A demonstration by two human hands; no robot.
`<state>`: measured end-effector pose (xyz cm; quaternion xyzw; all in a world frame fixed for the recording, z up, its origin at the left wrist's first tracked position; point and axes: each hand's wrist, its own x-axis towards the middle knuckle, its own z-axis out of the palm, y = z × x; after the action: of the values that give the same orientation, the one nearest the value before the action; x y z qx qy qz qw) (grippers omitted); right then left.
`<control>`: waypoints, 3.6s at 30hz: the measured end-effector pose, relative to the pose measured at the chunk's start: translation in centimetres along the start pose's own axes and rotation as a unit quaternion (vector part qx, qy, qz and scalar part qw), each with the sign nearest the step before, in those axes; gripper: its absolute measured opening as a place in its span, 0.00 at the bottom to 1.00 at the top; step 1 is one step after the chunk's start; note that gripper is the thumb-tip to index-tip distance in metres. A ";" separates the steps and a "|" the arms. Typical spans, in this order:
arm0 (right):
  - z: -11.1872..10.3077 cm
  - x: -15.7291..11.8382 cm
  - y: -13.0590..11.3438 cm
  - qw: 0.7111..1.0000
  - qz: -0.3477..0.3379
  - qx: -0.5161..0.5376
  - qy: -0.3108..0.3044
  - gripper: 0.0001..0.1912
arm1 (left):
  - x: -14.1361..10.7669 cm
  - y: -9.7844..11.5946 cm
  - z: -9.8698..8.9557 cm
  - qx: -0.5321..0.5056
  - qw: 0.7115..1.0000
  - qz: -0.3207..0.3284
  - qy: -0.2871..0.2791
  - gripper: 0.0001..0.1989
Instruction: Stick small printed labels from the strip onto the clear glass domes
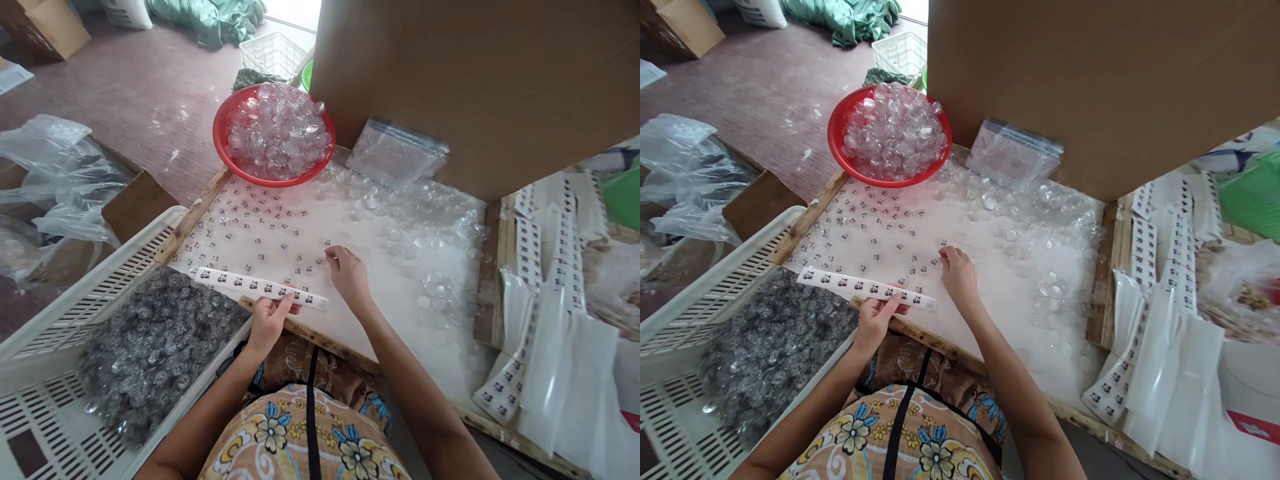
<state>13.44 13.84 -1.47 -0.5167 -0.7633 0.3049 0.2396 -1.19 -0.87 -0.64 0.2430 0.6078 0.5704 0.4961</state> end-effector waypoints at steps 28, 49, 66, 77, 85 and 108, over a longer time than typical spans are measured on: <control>-2.1 -4.1 2.3 0.990 0.119 0.067 -0.037 0.07 | 0.1 -0.3 0.3 -0.015 1.000 0.008 0.002 0.19; -0.2 -7.4 -3.7 0.986 -0.116 0.097 -0.063 0.07 | -0.1 -0.2 0.0 0.082 0.996 0.017 -0.045 0.21; -6.1 -8.6 6.4 0.952 0.206 0.212 0.083 0.13 | 0.4 0.0 0.3 0.075 0.996 0.001 -0.048 0.25; -4.9 -9.1 6.5 0.971 0.217 0.065 0.070 0.11 | 0.7 -0.5 0.3 0.049 0.997 0.001 -0.058 0.24; -3.1 -9.2 4.6 0.985 0.160 0.017 0.060 0.12 | 0.5 -0.5 0.3 0.054 0.997 0.003 -0.063 0.25; 0.1 -8.7 -2.8 0.988 -0.097 0.124 -0.005 0.06 | 0.9 -0.1 0.8 0.097 0.994 0.045 -0.026 0.17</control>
<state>14.66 4.93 0.01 -0.4052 -0.7671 0.3754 0.3263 -0.82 0.26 -0.95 0.3318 0.6355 0.5236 0.4602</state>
